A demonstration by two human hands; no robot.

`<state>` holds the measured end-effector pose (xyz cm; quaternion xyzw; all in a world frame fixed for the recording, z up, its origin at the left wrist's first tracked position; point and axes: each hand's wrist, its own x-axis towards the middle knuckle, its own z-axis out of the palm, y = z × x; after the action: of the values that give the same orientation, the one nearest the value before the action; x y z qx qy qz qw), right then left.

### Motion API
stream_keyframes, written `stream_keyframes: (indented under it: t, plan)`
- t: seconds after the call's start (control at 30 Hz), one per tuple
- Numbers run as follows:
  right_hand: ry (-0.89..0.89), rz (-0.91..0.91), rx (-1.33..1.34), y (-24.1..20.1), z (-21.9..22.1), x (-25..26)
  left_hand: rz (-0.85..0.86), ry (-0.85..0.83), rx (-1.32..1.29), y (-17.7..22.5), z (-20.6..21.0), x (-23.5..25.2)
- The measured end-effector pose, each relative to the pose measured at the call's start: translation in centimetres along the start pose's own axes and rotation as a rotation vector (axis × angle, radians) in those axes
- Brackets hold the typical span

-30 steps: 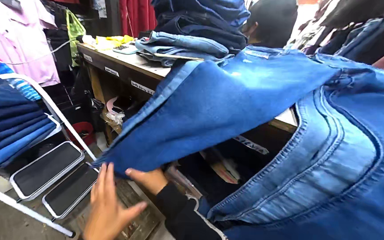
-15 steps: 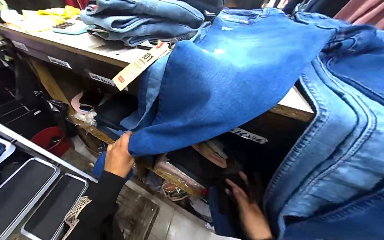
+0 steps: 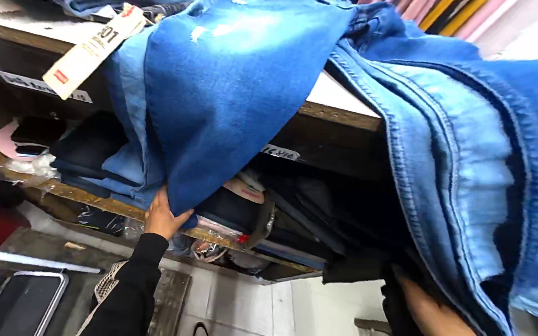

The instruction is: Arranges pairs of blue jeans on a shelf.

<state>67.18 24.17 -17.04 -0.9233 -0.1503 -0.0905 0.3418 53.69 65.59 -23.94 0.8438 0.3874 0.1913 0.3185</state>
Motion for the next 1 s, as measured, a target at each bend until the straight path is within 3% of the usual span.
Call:
stream_keyframes:
  t: [0.17,0.27,0.37,0.4,0.47,0.5,0.53,0.57,0.6,0.63,0.7,0.77,0.83,0.9,1.0]
  plan:
    - [0.124,-0.173,-0.317,12.1,-1.0,4.1,-0.068,-0.154,0.11,-2.7,0.8,-2.9]
    - [0.08,-0.084,-0.277,10.7,-0.5,5.2,-0.11,-0.251,0.167,-5.6,-0.2,-6.6]
    - [0.09,-0.017,-0.208,5.1,0.8,4.8,-0.304,-0.552,0.338,-9.0,-1.7,-11.9]
    - [0.043,0.044,-0.232,2.4,0.9,4.3,-0.396,-0.657,0.382,-10.2,-2.0,-14.0]
    - [-0.218,0.335,-0.16,-3.8,0.7,4.4,-0.522,-0.756,0.431,-12.9,-1.9,-18.3]
    - [-0.296,0.368,-0.109,-3.3,1.7,5.2,-0.55,-0.721,0.423,-14.4,-1.4,-20.2]
    - [-0.378,0.223,-0.049,0.3,3.1,6.2,-0.557,-0.645,0.397,-15.3,-1.0,-21.5]
    - [-0.471,-0.06,0.01,6.5,5.2,8.0,-0.565,-0.595,0.378,-15.6,-1.0,-22.0]
    - [-0.54,-0.116,0.122,10.4,7.9,9.4,-0.581,-0.578,0.364,-15.6,-1.0,-22.2]
    - [-0.614,-0.01,0.256,11.6,10.5,9.7,-0.601,-0.576,0.352,-15.4,-1.2,-22.4]
    - [-0.685,0.391,0.563,10.0,14.5,8.7,-0.62,-0.542,0.33,-15.6,-1.2,-22.8]
    - [-0.607,0.728,0.925,8.8,17.0,7.9,-0.621,-0.511,0.33,-16.4,-0.7,-23.3]
    - [-0.383,0.892,1.253,9.7,19.2,8.1,-0.62,-0.508,0.337,-16.7,-0.4,-23.5]
    - [-0.222,0.883,1.46,11.2,20.3,9.1,-0.628,-0.502,0.338,-16.7,-0.4,-23.5]
    - [-0.114,0.758,1.518,12.2,17.7,10.7,-0.637,-0.495,0.337,-16.5,-0.6,-23.6]
